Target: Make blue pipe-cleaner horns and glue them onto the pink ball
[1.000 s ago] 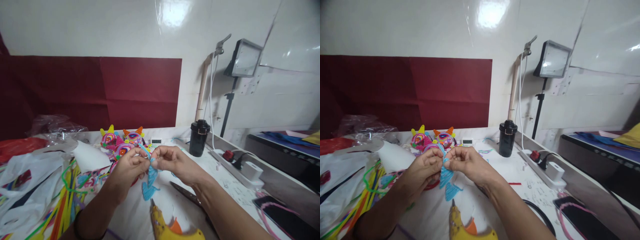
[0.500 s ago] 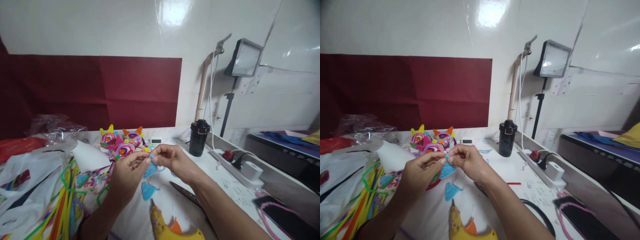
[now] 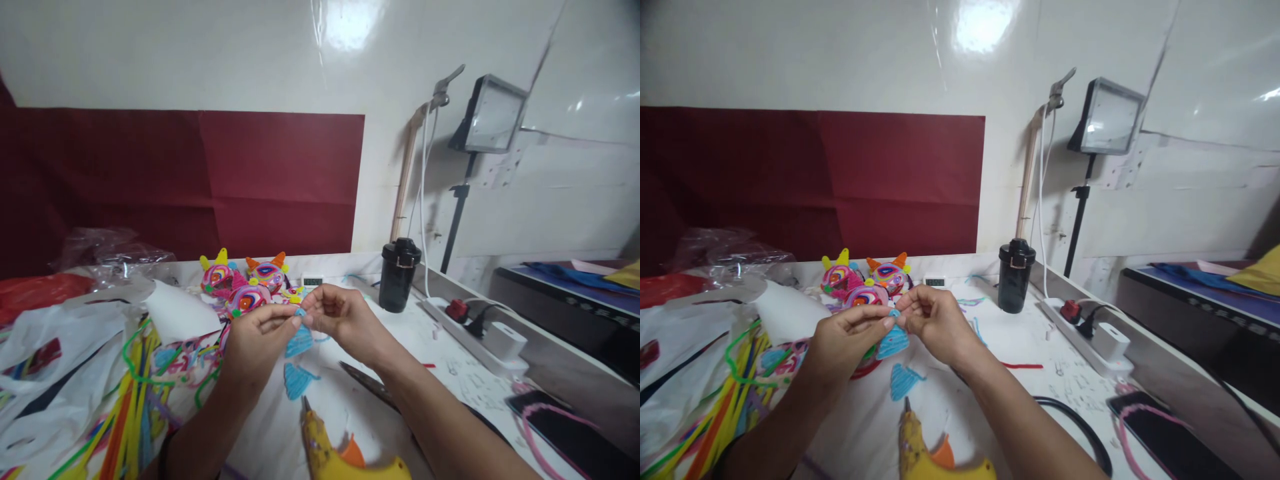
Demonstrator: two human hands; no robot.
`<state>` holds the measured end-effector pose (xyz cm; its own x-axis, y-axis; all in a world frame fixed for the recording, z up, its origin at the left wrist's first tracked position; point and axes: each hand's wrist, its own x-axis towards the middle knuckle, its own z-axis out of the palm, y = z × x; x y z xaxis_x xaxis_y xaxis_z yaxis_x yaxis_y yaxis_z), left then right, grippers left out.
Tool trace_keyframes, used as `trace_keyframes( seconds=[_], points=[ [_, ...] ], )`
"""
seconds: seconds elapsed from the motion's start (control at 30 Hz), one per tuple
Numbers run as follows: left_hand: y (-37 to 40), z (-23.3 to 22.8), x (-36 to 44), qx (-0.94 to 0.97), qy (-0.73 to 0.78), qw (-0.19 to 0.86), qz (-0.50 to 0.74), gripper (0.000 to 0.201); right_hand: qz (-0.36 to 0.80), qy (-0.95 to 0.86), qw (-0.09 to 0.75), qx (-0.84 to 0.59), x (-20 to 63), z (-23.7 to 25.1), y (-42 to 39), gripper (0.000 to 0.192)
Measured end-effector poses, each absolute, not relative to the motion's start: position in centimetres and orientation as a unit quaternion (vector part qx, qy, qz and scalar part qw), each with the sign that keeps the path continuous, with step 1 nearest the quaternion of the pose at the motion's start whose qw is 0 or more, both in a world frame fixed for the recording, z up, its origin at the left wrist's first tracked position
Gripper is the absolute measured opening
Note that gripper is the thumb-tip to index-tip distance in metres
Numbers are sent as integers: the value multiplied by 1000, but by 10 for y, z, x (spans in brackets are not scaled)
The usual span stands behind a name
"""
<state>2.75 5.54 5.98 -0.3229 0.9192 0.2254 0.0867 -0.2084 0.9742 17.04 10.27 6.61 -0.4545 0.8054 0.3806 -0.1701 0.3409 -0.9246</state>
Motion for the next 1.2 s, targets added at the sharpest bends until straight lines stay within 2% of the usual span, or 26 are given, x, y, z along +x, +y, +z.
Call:
trace_keyframes(
  seconds=[0.13, 0.33, 0.5, 0.63, 0.9, 1.2],
  points=[
    [57, 59, 26, 486, 523, 317, 625, 15, 480, -709, 456, -242, 172, 65, 104, 15],
    [59, 55, 23, 497, 514, 315, 624, 14, 169, -862, 402, -259, 182, 71, 97, 22],
    [61, 54, 24, 507, 514, 304, 622, 16, 87, -881, 380, -269, 183, 70, 98, 14],
    [60, 55, 25, 519, 509, 292, 621, 13, 89, -874, 384, -284, 181, 70, 99, 9],
    [59, 56, 26, 513, 516, 291, 622, 13, 208, -851, 379, -298, 183, 71, 98, 11],
    [60, 56, 29, 500, 520, 283, 633, 13, 190, -830, 403, -334, 177, 71, 93, 10]
  ],
)
